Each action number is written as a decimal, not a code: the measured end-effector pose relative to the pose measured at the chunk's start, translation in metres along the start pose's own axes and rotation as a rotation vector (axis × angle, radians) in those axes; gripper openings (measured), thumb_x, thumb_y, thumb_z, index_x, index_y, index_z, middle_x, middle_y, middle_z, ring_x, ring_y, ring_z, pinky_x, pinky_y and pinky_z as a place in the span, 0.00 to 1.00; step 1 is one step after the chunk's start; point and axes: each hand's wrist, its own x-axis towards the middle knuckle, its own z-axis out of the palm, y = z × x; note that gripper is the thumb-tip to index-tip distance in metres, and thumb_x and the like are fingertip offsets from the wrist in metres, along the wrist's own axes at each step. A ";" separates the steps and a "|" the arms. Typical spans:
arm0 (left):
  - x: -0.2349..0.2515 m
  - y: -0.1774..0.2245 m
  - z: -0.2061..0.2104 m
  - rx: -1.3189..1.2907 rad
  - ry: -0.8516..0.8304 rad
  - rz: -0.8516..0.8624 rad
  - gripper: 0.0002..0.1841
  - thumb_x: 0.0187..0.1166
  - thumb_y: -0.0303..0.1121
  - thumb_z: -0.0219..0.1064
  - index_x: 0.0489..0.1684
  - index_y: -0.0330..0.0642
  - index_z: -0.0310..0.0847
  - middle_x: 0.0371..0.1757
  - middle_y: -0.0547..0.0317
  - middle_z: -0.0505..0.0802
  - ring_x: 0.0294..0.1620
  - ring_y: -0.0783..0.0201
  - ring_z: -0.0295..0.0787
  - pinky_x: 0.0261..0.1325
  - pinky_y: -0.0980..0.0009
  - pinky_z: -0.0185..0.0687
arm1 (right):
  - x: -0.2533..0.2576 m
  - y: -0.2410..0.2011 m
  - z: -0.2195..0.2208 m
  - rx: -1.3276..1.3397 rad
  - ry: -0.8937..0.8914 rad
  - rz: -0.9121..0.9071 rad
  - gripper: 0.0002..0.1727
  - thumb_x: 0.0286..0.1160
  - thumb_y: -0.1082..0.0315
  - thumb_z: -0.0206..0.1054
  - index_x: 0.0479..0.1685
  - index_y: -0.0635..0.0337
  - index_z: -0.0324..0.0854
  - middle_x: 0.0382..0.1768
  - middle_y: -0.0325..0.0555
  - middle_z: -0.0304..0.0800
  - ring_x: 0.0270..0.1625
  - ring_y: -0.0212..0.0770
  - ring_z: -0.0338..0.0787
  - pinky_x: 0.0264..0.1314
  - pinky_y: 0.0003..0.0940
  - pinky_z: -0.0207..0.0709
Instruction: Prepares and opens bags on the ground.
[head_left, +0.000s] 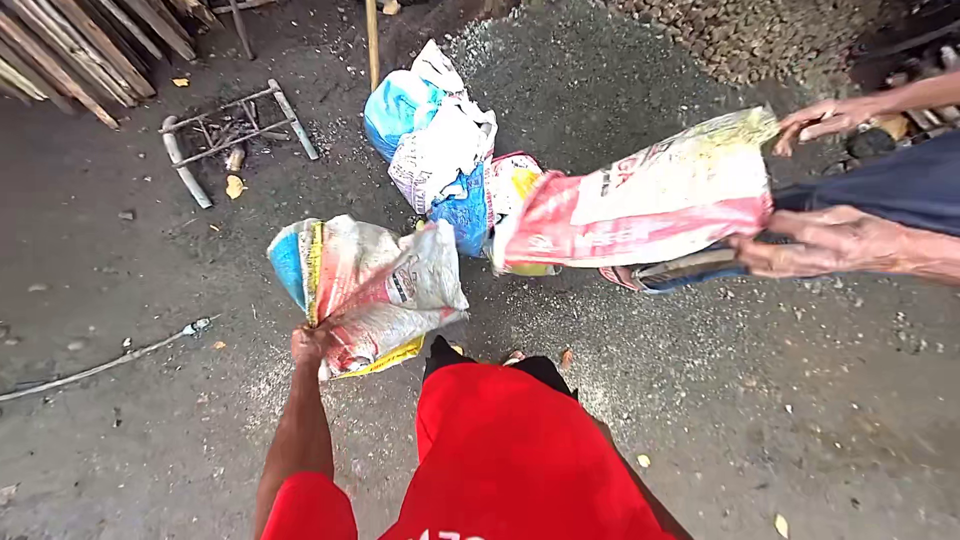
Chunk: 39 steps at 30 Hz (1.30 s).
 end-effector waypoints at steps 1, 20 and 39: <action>0.003 -0.017 0.003 0.035 0.002 -0.054 0.32 0.76 0.52 0.74 0.68 0.33 0.82 0.63 0.32 0.90 0.68 0.37 0.86 0.72 0.36 0.75 | 0.010 0.006 -0.001 -0.016 -0.179 0.216 0.30 0.96 0.53 0.47 0.56 0.70 0.89 0.55 0.64 0.93 0.62 0.55 0.92 0.71 0.48 0.80; -0.101 -0.059 0.156 0.113 -0.628 -0.156 0.24 0.84 0.36 0.68 0.75 0.32 0.76 0.69 0.32 0.86 0.69 0.40 0.86 0.74 0.45 0.77 | 0.046 -0.020 -0.027 -0.013 -0.375 0.393 0.27 0.96 0.56 0.47 0.59 0.69 0.87 0.61 0.64 0.91 0.69 0.56 0.88 0.78 0.53 0.74; -0.072 0.068 0.253 0.314 -0.668 -0.007 0.33 0.78 0.46 0.73 0.78 0.35 0.73 0.69 0.31 0.86 0.72 0.33 0.82 0.73 0.32 0.74 | 0.029 -0.026 -0.054 0.051 -0.401 0.470 0.28 0.94 0.52 0.51 0.63 0.70 0.86 0.62 0.67 0.90 0.71 0.61 0.86 0.80 0.62 0.71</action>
